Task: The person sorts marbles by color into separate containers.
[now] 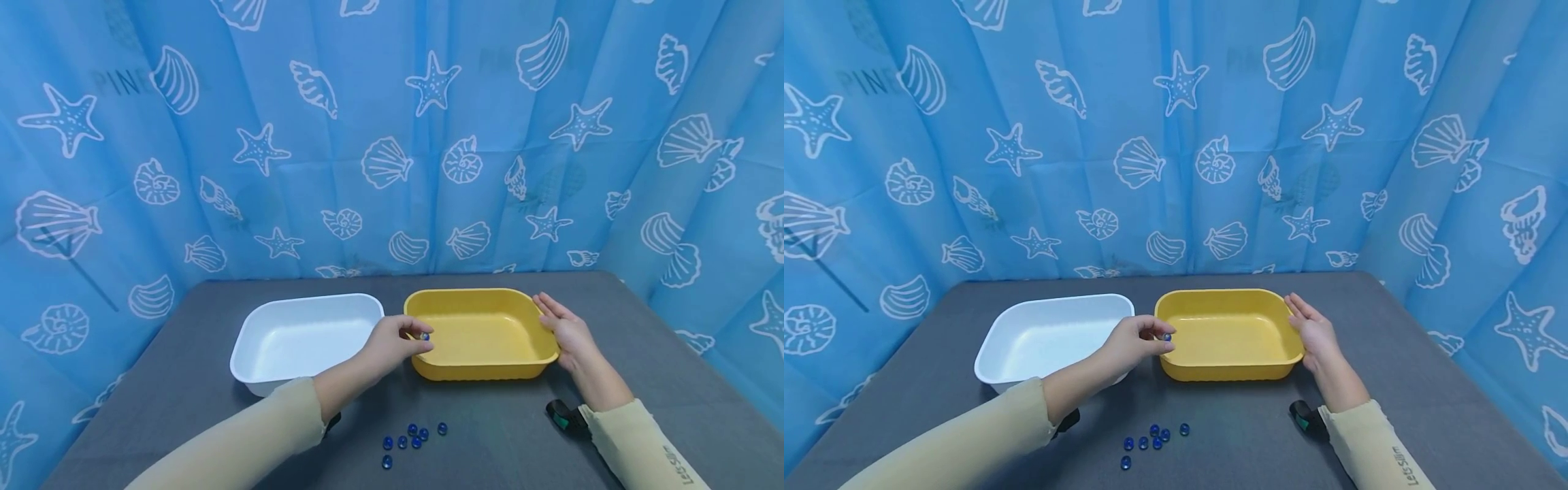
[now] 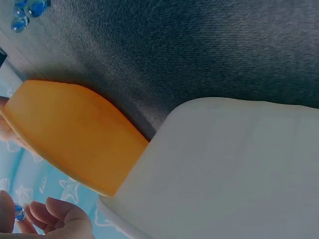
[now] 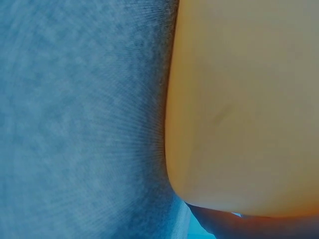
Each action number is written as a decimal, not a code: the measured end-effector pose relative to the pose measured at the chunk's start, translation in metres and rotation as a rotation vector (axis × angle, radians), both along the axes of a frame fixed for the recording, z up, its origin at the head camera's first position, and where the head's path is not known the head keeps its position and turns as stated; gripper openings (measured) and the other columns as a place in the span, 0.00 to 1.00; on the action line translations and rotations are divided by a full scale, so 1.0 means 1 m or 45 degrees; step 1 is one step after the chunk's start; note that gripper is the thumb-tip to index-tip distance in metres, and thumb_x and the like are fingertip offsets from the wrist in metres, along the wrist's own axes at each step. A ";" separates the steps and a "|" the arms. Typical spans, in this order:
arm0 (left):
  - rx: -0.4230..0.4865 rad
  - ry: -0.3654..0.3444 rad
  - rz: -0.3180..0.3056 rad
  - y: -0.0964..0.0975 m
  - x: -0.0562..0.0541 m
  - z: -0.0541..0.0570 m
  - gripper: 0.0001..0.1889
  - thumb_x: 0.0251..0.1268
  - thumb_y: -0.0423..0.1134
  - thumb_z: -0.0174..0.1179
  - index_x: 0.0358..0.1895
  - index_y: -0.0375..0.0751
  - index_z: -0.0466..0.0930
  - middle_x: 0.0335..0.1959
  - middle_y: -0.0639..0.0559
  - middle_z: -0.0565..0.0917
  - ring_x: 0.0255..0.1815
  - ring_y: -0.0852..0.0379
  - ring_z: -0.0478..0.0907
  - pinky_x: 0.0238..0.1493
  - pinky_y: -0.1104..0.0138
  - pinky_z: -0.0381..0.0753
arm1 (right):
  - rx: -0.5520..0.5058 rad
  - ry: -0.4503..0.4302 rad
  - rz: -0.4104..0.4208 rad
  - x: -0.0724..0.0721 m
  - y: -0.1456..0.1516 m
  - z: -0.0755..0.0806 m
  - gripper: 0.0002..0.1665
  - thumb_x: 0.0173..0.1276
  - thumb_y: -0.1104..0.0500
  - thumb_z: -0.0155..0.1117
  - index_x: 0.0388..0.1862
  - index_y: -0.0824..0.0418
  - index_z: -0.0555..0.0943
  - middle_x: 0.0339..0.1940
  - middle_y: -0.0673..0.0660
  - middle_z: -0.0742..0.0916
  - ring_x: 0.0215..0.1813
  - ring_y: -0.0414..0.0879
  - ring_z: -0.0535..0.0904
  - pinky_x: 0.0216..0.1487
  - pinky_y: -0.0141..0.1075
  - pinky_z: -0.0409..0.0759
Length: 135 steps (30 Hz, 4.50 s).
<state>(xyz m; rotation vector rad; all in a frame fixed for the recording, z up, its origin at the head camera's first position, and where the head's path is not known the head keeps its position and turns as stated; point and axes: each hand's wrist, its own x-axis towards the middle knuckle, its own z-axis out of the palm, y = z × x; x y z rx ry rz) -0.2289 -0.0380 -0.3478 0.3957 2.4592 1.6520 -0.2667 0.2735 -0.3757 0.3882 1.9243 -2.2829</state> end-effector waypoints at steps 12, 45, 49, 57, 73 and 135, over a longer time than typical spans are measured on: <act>-0.002 -0.029 0.015 0.010 -0.015 0.003 0.12 0.61 0.35 0.68 0.47 0.38 0.86 0.36 0.52 0.81 0.38 0.55 0.74 0.40 0.68 0.80 | 0.013 0.001 -0.020 0.001 -0.002 0.001 0.33 0.81 0.62 0.38 0.79 0.52 0.43 0.79 0.50 0.49 0.78 0.45 0.44 0.72 0.39 0.50; -0.188 -0.028 0.090 0.033 -0.037 -0.005 0.12 0.59 0.36 0.69 0.46 0.41 0.87 0.33 0.52 0.77 0.35 0.55 0.72 0.30 0.69 0.72 | 0.038 -0.007 -0.053 -0.001 -0.006 0.002 0.33 0.81 0.62 0.38 0.80 0.52 0.44 0.79 0.49 0.50 0.78 0.44 0.44 0.73 0.39 0.50; -0.180 -0.029 0.091 0.032 -0.036 -0.005 0.12 0.59 0.36 0.69 0.46 0.41 0.86 0.33 0.52 0.78 0.35 0.55 0.72 0.32 0.69 0.74 | 0.036 -0.007 -0.051 -0.001 -0.006 0.002 0.33 0.81 0.62 0.38 0.80 0.52 0.44 0.79 0.49 0.50 0.78 0.45 0.44 0.73 0.39 0.49; -0.106 0.054 0.049 0.019 -0.026 -0.013 0.10 0.60 0.35 0.68 0.45 0.38 0.86 0.31 0.52 0.78 0.34 0.56 0.72 0.31 0.71 0.75 | 0.070 -0.003 -0.054 -0.002 -0.009 0.000 0.32 0.81 0.61 0.37 0.80 0.52 0.44 0.79 0.50 0.50 0.78 0.46 0.44 0.72 0.39 0.51; -0.005 0.070 -0.233 -0.038 0.027 -0.019 0.12 0.64 0.36 0.65 0.48 0.34 0.83 0.34 0.54 0.81 0.36 0.57 0.75 0.39 0.71 0.78 | 0.113 0.003 -0.066 -0.002 -0.008 -0.001 0.32 0.81 0.60 0.38 0.79 0.52 0.45 0.79 0.50 0.51 0.78 0.46 0.45 0.73 0.40 0.51; -0.450 0.325 -0.640 -0.063 0.046 -0.046 0.08 0.57 0.45 0.71 0.40 0.54 0.89 0.50 0.62 0.79 0.49 0.67 0.68 0.48 0.71 0.70 | 0.095 -0.011 -0.055 -0.001 -0.005 -0.001 0.33 0.81 0.60 0.38 0.80 0.51 0.44 0.79 0.49 0.51 0.79 0.46 0.44 0.73 0.41 0.49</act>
